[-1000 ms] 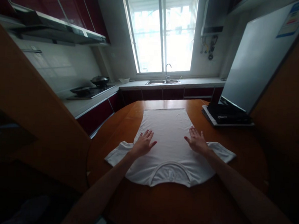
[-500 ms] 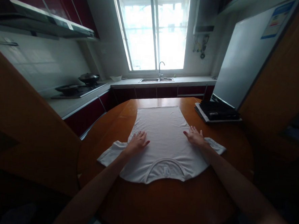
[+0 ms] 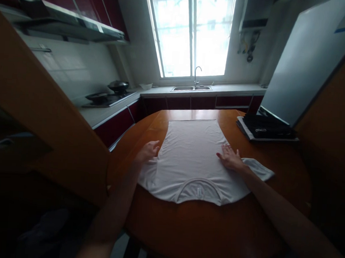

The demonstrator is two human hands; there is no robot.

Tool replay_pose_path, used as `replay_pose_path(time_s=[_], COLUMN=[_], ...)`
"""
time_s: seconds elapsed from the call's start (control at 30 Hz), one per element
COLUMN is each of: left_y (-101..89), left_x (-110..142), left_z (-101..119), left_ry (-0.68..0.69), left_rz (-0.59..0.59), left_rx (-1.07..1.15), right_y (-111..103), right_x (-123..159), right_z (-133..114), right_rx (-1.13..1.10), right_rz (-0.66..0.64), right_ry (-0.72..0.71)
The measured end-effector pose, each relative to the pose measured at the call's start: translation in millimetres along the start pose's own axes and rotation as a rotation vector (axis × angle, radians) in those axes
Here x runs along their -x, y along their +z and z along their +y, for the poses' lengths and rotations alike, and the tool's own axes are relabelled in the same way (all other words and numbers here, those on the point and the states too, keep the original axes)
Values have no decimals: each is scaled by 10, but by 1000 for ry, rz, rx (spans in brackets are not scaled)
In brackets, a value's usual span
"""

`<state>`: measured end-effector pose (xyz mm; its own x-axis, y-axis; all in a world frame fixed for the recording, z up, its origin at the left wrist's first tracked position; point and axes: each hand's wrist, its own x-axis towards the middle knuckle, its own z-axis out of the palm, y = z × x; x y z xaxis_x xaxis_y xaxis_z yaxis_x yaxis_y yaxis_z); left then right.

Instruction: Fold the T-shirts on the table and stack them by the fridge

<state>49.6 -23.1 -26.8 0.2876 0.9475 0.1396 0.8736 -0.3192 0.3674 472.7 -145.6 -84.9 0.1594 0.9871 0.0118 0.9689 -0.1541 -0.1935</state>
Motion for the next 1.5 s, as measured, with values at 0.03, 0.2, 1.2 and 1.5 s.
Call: replay_pose_path(time_s=[0.03, 0.2, 1.2, 1.5], left_y=[-106, -394, -344, -330], left_x=[25, 211, 268, 255], left_z=[-107, -476, -554, -496], left_ry=[-54, -240, -195, -268], left_rz=[1, -91, -203, -78], left_rx=[28, 84, 364, 143], right_y=[-1, 0, 201, 153], right_x=[-1, -11, -166, -134], right_z=[3, 8, 125, 88], right_rx=[2, -26, -212, -262], right_rz=[28, 184, 437, 490], right_ry=[7, -2, -201, -234])
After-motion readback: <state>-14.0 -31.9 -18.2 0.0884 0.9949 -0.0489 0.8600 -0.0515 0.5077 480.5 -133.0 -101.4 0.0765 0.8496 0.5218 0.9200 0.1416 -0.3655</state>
